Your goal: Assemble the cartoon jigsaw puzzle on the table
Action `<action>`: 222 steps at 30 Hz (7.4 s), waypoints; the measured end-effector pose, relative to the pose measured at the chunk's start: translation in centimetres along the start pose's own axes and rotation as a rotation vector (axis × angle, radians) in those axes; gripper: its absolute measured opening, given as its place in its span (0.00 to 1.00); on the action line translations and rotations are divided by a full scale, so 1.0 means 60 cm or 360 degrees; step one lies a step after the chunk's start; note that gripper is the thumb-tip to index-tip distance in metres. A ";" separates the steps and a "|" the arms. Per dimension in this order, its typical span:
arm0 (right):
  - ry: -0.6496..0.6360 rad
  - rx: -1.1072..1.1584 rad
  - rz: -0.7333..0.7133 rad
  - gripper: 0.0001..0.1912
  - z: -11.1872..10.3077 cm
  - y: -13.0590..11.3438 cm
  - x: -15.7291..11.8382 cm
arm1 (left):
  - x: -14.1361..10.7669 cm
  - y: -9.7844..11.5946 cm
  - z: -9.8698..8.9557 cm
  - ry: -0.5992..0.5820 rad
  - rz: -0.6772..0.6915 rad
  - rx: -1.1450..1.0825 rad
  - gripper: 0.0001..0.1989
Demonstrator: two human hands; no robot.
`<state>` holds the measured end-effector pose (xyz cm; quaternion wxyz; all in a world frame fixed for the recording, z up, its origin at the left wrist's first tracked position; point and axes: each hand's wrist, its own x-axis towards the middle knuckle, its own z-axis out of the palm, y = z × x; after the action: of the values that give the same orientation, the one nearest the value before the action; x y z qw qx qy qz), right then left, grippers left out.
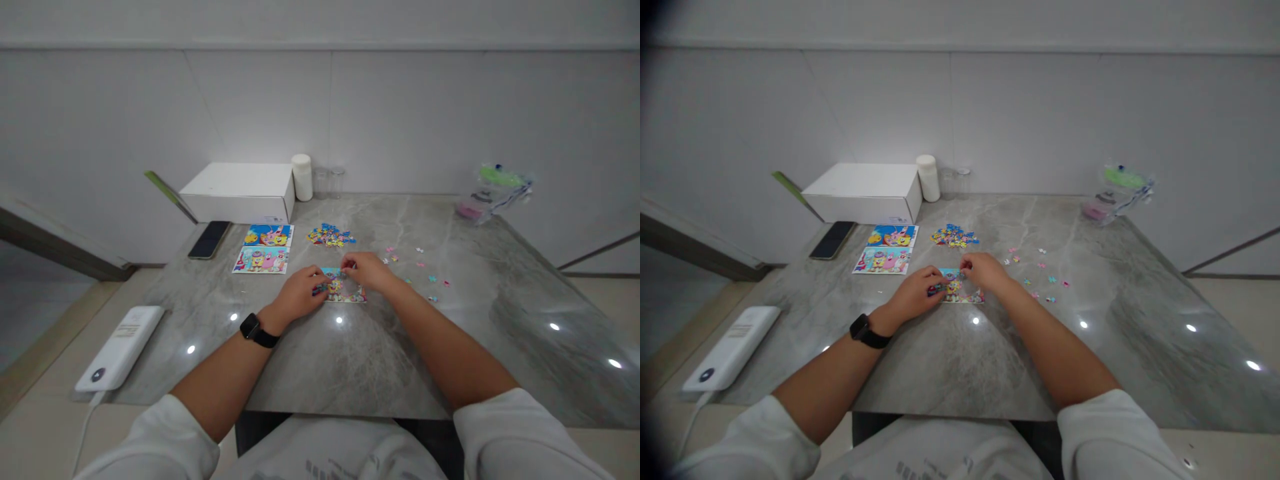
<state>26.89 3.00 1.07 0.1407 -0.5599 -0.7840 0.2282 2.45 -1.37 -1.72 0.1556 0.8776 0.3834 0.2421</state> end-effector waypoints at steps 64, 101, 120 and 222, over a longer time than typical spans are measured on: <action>-0.0231 -0.0739 0.0036 0.20 0.009 -0.090 -0.055 | -0.001 0.003 0.002 -0.0153 0.0114 -0.0030 0.11; 0.0890 -0.0176 0.0845 0.14 -0.162 0.281 -0.243 | 0.003 0.002 -0.007 0.0191 0.0003 -0.0181 0.14; 0.0225 -0.0441 0.0993 0.07 -0.131 0.296 -0.233 | 0.001 0.003 -0.007 0.0173 -0.0001 -0.0193 0.14; 0.0054 -0.0292 -0.0086 0.17 -0.034 0.128 -0.181 | 0.001 0.011 -0.007 0.0135 -0.0018 -0.0174 0.14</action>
<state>37.72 -4.75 -0.73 0.1081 -0.5529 -0.8139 0.1420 2.65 -1.70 -1.07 0.1882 0.8547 0.3808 0.2986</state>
